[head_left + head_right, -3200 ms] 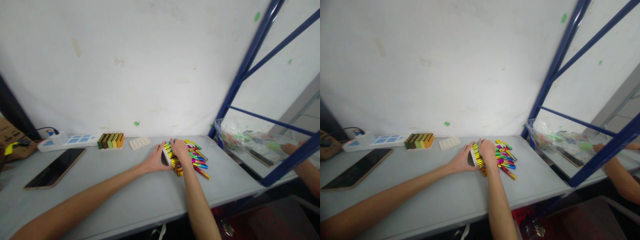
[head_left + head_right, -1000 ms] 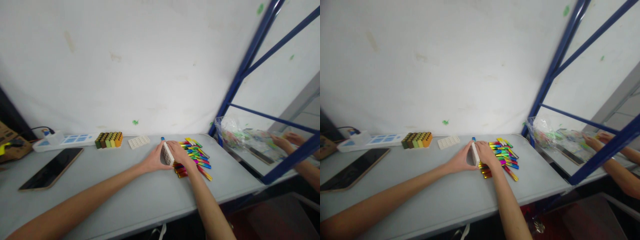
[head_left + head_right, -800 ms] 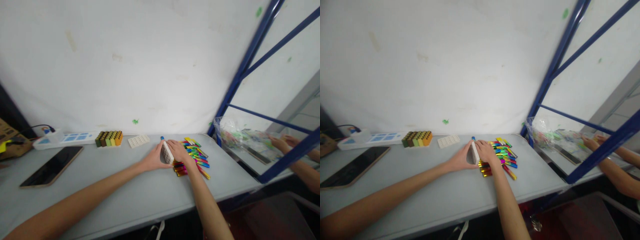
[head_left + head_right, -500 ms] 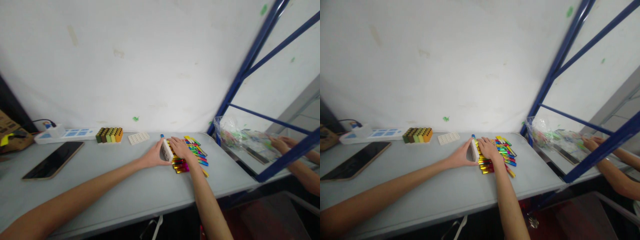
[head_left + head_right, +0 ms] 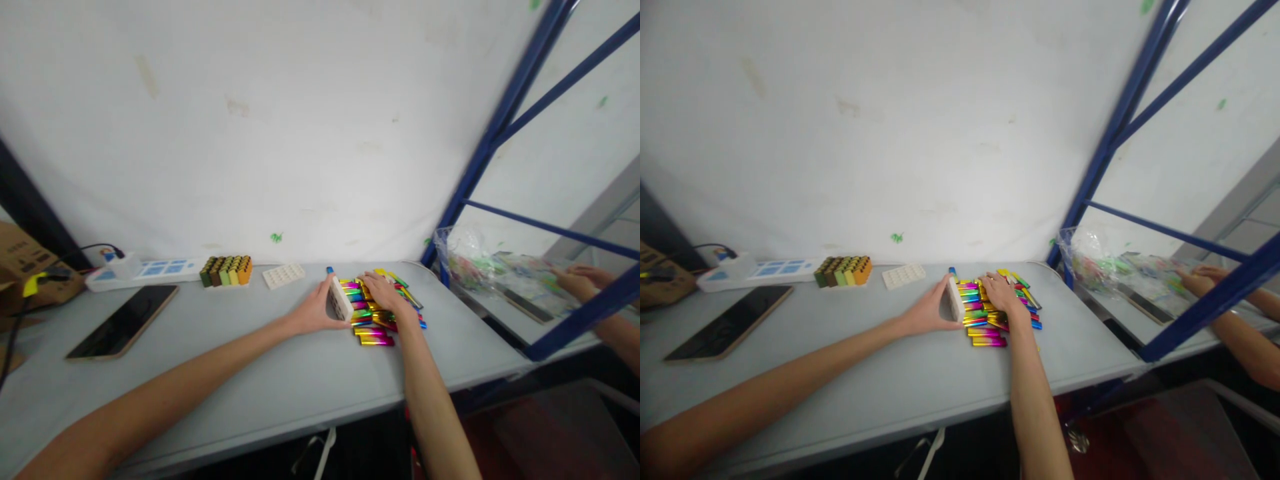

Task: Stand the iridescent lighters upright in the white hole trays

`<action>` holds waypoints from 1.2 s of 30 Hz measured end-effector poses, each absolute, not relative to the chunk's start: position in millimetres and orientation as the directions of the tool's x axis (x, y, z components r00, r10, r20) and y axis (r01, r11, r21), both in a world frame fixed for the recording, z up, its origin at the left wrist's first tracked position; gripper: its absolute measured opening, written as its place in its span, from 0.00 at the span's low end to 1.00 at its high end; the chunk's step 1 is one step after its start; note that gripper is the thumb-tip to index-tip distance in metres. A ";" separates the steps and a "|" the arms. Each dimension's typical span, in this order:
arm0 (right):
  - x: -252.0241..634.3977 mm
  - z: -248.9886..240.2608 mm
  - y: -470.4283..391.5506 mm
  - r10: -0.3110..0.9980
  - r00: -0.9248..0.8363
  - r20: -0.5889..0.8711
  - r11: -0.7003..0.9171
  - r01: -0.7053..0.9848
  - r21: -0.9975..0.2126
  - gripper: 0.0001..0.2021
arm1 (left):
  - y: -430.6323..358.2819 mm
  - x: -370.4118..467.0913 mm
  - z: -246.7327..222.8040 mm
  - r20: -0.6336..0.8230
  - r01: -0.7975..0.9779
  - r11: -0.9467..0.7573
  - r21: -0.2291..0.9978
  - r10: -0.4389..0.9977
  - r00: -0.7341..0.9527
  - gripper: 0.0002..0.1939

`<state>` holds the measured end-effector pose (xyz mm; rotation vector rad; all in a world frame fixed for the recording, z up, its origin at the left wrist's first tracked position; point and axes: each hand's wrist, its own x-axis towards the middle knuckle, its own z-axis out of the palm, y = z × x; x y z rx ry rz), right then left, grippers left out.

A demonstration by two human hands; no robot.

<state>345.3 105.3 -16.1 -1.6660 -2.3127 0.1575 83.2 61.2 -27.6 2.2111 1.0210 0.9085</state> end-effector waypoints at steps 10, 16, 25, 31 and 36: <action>331.5 0.8 94.4 0.898 -0.285 0.335 0.396 0.857 -0.331 0.23 | 63.6 84.8 -30.6 0.355 0.436 -0.581 0.687 0.792 0.497 0.70; 282.3 -9.5 81.9 0.799 -0.486 0.353 0.591 0.742 -0.317 0.23 | 64.9 84.7 -32.3 0.364 0.431 -0.588 0.684 0.788 0.497 0.72; 286.4 -16.2 82.6 0.841 -0.517 0.159 0.538 0.831 -0.145 0.25 | 65.0 85.1 -30.6 0.357 0.410 -0.568 0.714 0.799 0.485 0.72; 290.7 -9.3 81.4 0.867 -0.483 0.125 0.498 0.852 -0.164 0.25 | 65.2 85.2 -30.0 0.361 0.427 -0.572 0.700 0.800 0.479 0.70; 300.3 -3.0 81.1 0.898 -0.428 0.102 0.440 0.870 -0.222 0.26 | 65.1 84.6 -29.4 0.372 0.429 -0.583 0.690 0.794 0.481 0.70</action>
